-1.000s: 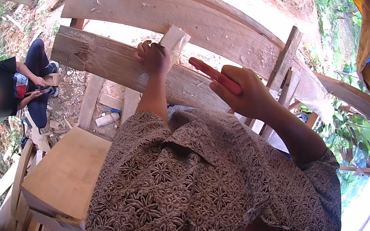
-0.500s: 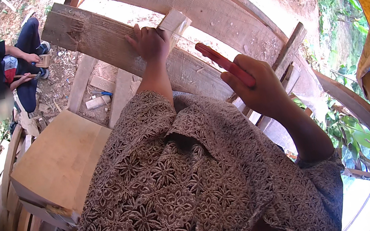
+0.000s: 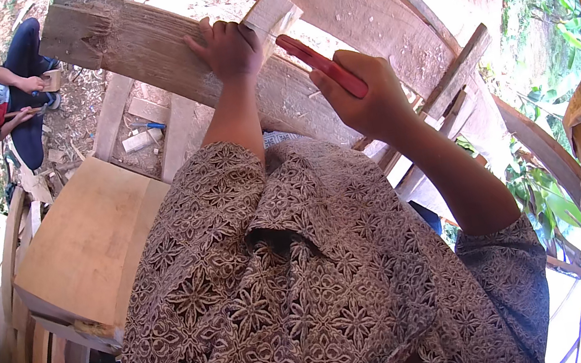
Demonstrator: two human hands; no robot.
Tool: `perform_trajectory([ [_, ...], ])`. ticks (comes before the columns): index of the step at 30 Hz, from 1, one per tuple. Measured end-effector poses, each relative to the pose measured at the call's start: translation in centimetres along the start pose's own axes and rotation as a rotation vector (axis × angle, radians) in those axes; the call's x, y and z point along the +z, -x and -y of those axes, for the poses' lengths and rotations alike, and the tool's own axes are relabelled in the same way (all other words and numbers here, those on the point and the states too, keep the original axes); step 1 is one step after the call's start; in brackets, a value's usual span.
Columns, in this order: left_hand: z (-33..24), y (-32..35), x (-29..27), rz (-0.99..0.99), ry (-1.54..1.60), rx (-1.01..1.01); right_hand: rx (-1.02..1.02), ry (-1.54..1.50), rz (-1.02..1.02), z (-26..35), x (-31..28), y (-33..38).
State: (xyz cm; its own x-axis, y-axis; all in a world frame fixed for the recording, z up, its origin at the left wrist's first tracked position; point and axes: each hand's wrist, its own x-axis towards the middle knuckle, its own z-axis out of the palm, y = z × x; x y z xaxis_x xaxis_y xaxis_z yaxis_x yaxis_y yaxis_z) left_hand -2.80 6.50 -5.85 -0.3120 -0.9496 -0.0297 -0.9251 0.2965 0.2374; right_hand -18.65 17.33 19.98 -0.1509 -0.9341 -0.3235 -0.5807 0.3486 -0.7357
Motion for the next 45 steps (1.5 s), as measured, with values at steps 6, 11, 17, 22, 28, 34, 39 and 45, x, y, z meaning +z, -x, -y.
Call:
perform_trajectory([
  [6, -0.1, 0.6, -0.5, 0.032, -0.166, 0.033, -0.021, -0.079, -0.018, -1.1, 2.8, -0.8],
  [11, -0.3, 0.1, -0.8, 0.039, -0.186, 0.008, -0.123, -0.135, -0.112, -6.0, 5.0, 2.3],
  [17, 1.5, 0.2, 2.0, -0.193, -0.169, 0.089, -0.338, -0.189, -0.132, -17.0, 7.9, 4.5],
  [22, 0.6, 0.3, 1.4, -0.174, -0.11, 0.069, -0.344, -0.177, -0.14, -19.7, 7.6, 4.5],
  [28, 0.0, -0.1, 1.1, -0.079, -0.182, 0.061, -0.296, -0.17, -0.186, -21.0, 7.7, 4.6],
  [34, 0.7, -0.5, 1.9, -0.011, -0.159, 0.005, -0.116, -0.173, -0.062, -12.3, 3.6, 4.1],
  [39, -0.7, 0.0, -0.6, -0.037, -0.11, -0.018, -0.236, -0.063, 0.001, -3.5, 1.2, 1.2],
  [45, 0.7, 0.4, 1.2, -0.142, -0.032, 0.007, -0.183, 0.002, -0.1, -1.3, 2.4, -2.1],
])
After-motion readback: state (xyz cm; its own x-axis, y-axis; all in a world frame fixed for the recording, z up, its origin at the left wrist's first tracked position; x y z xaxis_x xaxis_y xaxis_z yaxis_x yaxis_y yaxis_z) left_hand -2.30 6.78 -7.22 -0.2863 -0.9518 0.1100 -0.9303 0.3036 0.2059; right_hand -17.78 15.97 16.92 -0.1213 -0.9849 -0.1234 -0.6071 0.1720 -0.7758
